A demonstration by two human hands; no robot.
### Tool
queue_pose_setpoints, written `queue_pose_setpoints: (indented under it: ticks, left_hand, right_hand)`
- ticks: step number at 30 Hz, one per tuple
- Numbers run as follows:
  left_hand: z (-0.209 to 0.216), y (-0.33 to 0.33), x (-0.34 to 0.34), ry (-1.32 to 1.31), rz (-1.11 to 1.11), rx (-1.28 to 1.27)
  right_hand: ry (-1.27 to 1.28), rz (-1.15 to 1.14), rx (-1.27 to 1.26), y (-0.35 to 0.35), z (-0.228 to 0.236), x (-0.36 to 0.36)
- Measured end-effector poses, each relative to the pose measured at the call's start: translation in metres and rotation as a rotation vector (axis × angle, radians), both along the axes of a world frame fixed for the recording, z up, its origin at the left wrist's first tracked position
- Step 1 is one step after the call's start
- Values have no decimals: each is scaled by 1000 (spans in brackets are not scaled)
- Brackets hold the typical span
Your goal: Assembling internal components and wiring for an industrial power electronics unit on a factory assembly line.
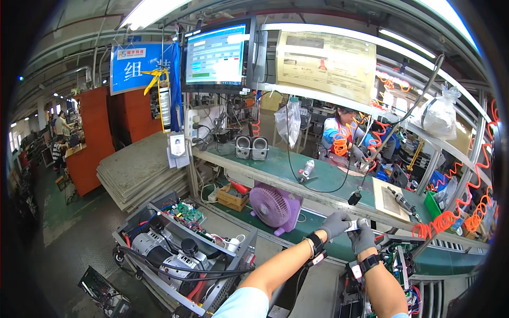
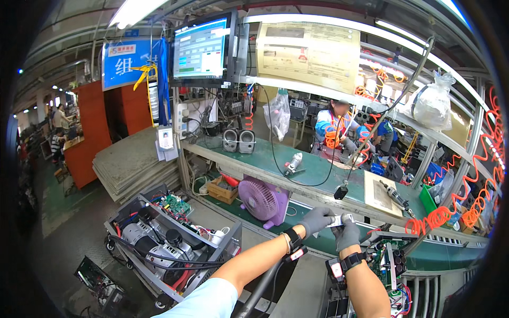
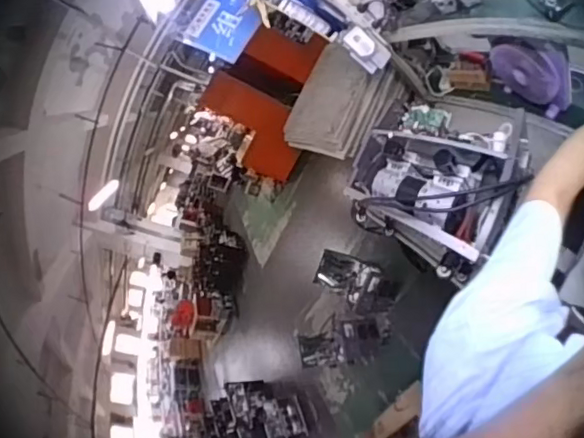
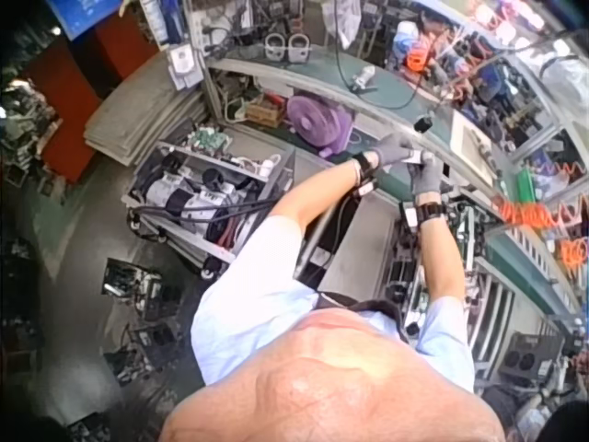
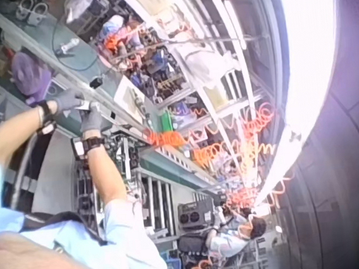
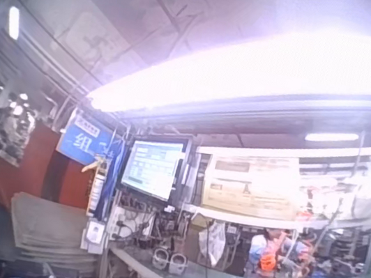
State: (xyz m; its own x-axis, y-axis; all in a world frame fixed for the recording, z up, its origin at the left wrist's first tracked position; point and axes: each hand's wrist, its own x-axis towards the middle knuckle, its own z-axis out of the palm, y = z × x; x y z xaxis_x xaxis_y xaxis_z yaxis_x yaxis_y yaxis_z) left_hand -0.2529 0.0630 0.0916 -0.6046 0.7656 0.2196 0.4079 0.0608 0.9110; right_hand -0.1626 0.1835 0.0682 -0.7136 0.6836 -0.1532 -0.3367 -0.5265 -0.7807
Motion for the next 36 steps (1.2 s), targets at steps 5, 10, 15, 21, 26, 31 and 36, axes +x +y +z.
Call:
queue_pose_setpoints:
  ticks: [5, 10, 15, 21, 26, 31, 36]
  left_hand:
    - [11, -6, 10, 6, -23, 17]
    - [28, -18, 25, -22, -23, 71]
    - [28, -16, 27, -28, -53, 152]
    - [34, -15, 36, -18, -56, 162]
    - [51, -25, 46, -113, -54, 149]
    - [41, -16, 38, -60, -58, 171]
    - [41, -17, 39, -26, -73, 176]
  right_hand:
    - [-14, -11, 137, -8, 18, 15]
    - [-30, 34, 237, -16, 36, 30]
    - [-10, 25, 206, -23, 53, 39]
    - [-25, 50, 258, -22, 65, 50]
    - [24, 70, 272, -23, 70, 52]
    - [-9, 70, 259, -26, 75, 55]
    - [7, 86, 266, -28, 77, 57]
